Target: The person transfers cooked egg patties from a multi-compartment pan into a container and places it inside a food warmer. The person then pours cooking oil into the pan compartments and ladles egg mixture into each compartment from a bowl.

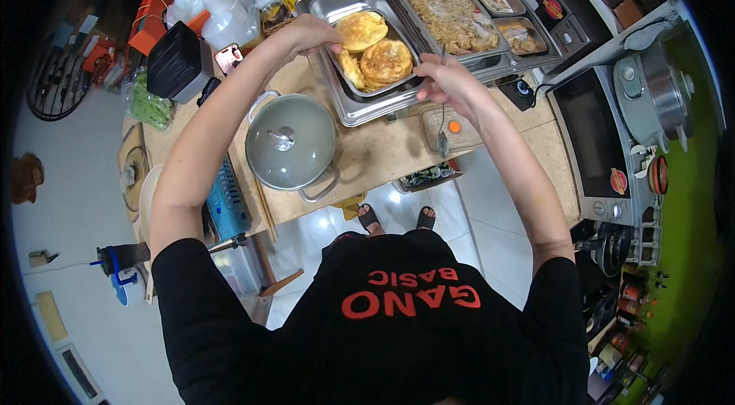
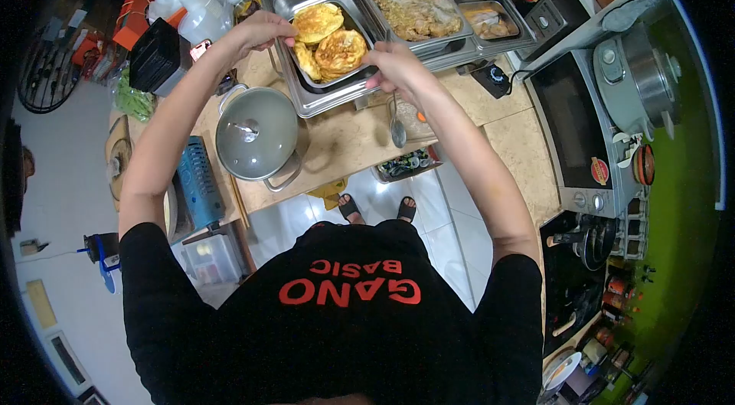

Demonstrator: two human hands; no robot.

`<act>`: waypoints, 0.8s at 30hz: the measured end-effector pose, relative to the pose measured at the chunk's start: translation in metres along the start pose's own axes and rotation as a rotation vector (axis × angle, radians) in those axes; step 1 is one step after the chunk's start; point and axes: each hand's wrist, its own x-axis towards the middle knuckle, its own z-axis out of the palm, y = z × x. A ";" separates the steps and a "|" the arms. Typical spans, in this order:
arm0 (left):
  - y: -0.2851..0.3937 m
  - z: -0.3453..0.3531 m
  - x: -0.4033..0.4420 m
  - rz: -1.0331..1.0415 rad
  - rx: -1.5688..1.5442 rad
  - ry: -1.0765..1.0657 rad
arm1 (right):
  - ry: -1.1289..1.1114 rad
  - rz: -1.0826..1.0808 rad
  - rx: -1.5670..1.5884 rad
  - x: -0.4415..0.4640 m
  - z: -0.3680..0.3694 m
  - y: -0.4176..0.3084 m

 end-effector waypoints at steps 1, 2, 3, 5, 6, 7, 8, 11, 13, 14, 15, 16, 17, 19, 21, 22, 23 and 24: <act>0.005 -0.001 -0.009 -0.001 -0.002 0.002 | 0.040 0.011 -0.048 -0.009 0.001 0.003; 0.008 -0.002 -0.017 0.066 0.060 0.012 | 0.080 0.022 -0.095 -0.015 0.000 0.006; 0.008 0.001 -0.025 0.131 0.123 0.019 | 0.077 0.025 -0.094 -0.009 -0.007 0.026; -0.005 0.019 -0.050 0.322 0.269 0.205 | 0.166 -0.566 -0.806 -0.005 -0.020 0.076; -0.009 0.032 -0.065 0.524 0.413 0.393 | 0.321 -0.851 -1.154 -0.012 -0.022 0.090; -0.006 0.046 -0.083 0.516 0.437 0.414 | 0.327 -0.836 -1.150 -0.025 -0.016 0.087; 0.001 0.060 -0.101 0.512 0.463 0.438 | 0.323 -0.656 -1.287 -0.035 -0.007 0.081; 0.017 0.091 -0.133 0.271 0.399 0.451 | 0.329 -0.416 -1.427 -0.040 0.005 0.084; -0.005 0.108 -0.129 0.439 0.463 0.548 | 0.356 -0.482 -1.334 -0.037 0.005 0.091; -0.012 0.115 -0.128 0.603 0.526 0.648 | 0.362 -0.556 -1.247 -0.037 0.005 0.090; -0.016 0.121 -0.129 0.603 0.529 0.645 | 0.362 -0.555 -1.244 -0.038 0.005 0.090; -0.019 0.128 -0.129 0.619 0.555 0.675 | 0.344 -0.523 -1.240 -0.039 0.005 0.087; -0.020 0.133 -0.128 0.634 0.579 0.706 | 0.326 -0.492 -1.237 -0.041 0.005 0.085; -0.027 0.140 -0.125 0.658 0.629 0.708 | 0.322 -0.516 -1.215 -0.039 0.003 0.087; -0.033 0.145 -0.123 0.683 0.676 0.709 | 0.321 -0.537 -1.195 -0.039 0.002 0.087; -0.034 0.148 -0.122 0.665 0.681 0.692 | 0.311 -0.562 -1.196 -0.040 0.002 0.085; -0.034 0.152 -0.121 0.651 0.684 0.671 | 0.307 -0.583 -1.196 -0.042 0.002 0.085; -0.034 0.153 -0.122 0.671 0.677 0.659 | 0.326 -0.567 -1.198 -0.041 0.002 0.086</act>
